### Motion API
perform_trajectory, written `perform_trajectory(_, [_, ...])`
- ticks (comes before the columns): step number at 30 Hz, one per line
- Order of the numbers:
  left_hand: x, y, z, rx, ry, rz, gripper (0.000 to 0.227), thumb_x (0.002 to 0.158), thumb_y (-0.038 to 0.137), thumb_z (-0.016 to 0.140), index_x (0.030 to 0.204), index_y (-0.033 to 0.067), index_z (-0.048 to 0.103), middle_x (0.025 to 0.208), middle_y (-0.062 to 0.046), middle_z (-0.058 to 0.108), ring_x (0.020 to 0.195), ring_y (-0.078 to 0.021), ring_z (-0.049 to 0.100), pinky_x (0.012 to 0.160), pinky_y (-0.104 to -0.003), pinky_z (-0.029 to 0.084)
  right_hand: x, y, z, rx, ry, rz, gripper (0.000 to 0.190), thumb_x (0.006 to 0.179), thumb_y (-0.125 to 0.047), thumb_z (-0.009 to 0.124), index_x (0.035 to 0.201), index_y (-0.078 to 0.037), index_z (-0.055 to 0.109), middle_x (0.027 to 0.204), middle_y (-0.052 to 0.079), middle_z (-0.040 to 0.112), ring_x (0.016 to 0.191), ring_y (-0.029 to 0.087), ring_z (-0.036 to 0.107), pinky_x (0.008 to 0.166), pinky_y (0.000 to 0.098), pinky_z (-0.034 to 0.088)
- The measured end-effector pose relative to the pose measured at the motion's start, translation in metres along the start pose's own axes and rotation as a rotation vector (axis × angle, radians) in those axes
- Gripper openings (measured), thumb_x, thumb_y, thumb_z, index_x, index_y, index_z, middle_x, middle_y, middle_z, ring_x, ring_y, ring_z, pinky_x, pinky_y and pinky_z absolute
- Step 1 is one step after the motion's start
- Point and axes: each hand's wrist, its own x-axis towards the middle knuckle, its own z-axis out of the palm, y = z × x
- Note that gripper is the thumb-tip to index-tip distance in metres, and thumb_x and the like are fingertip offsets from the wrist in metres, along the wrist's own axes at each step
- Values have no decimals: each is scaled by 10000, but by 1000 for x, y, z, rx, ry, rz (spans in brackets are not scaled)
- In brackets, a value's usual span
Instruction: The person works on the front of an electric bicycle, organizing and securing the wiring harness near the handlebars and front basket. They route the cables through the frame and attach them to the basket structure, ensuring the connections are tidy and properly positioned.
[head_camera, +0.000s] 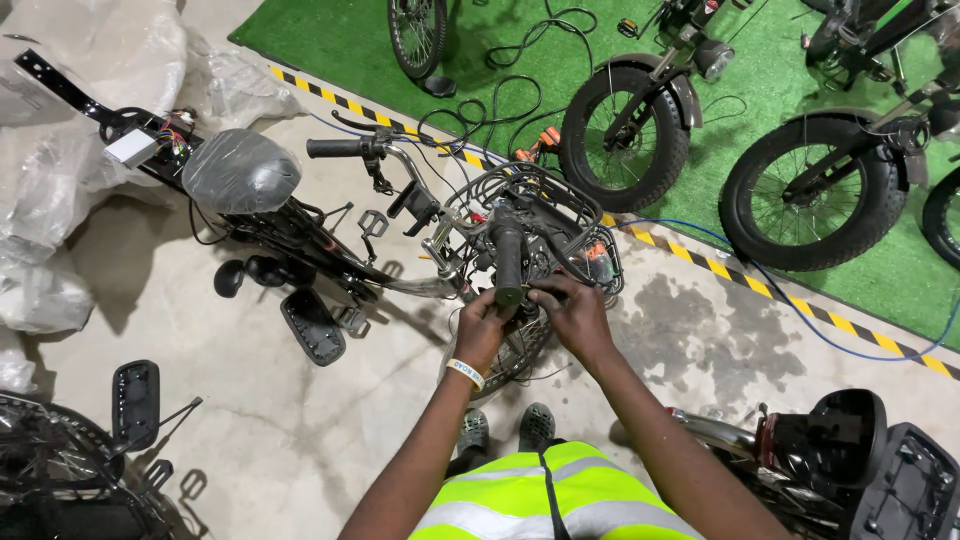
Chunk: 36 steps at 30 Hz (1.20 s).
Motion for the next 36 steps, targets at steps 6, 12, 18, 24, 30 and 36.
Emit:
perform_trajectory(6, [18,13,-4,244,-62,34,137,759,-17,708,860,65,752,678,-106,660,557,-224,687,484,-302,578,-4,10,4,-119,49,-108,197,783,-57,742,902,-206,788,713,161,705,703,349,701,588,435,549])
perform_trajectory(12, [15,33,-8,245,-197,22,349,677,150,895,908,5,677,773,-136,632,674,-255,686,568,-374,627,-3,-3,-3,-332,-34,-431,106,913,-12,512,948,-108,539,788,127,578,726,390,635,522,451,559])
perform_trajectory(18, [-13,59,16,130,-208,-106,527,729,52,837,1140,69,507,978,-136,589,862,-277,648,724,-447,625,-10,27,18,246,-229,92,160,1002,-68,364,1034,38,480,1015,255,517,853,437,646,706,503,618])
perform_trajectory(24, [13,23,-15,198,-351,74,558,675,62,879,1153,126,597,964,-63,657,905,-168,643,729,-332,622,-18,68,30,634,-252,389,189,894,-232,507,823,-86,603,821,70,575,823,217,588,766,401,507])
perform_trajectory(30, [51,-4,-35,587,-481,322,503,686,-150,641,1141,64,616,1023,-159,673,995,-345,646,823,-448,561,-34,8,14,20,-61,-119,176,787,-102,734,752,-65,565,897,106,512,963,348,571,864,472,462])
perform_trajectory(36, [63,-21,-42,486,-546,388,515,651,-46,782,1132,18,607,1051,-173,667,1051,-334,609,882,-454,529,-30,6,9,71,-22,-199,141,748,-74,756,820,-88,636,891,87,597,928,317,626,860,414,488])
